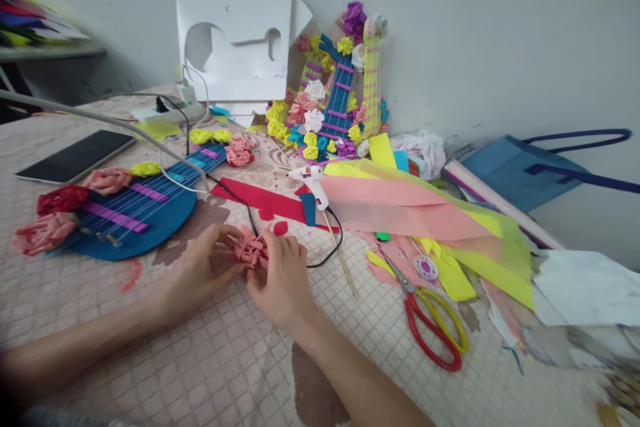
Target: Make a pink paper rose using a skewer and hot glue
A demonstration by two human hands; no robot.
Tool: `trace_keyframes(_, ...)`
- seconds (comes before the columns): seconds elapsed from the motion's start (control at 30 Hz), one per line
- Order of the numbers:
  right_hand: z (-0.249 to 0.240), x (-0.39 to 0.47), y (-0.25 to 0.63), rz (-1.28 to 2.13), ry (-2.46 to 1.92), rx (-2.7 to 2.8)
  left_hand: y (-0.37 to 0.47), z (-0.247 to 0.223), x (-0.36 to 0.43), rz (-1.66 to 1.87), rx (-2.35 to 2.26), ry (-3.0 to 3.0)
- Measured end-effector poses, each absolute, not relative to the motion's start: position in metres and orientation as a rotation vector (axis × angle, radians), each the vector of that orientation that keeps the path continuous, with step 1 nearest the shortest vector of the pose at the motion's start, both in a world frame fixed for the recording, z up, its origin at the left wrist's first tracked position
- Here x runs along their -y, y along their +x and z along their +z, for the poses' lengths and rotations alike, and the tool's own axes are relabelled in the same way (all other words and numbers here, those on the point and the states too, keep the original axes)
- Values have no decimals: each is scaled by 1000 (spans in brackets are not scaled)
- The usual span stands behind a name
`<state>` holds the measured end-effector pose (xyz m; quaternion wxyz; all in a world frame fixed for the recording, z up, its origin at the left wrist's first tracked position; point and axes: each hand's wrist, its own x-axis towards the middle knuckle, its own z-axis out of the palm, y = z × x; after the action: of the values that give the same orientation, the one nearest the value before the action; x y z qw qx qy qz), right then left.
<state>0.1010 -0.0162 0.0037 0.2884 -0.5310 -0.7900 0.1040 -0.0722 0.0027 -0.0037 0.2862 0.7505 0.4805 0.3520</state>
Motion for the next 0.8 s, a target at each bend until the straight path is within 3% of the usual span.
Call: trace_keyframes(0.8, 2, 15, 99, 174, -1441, 2157, -73, -4, -4, 925, -1293, 2040)
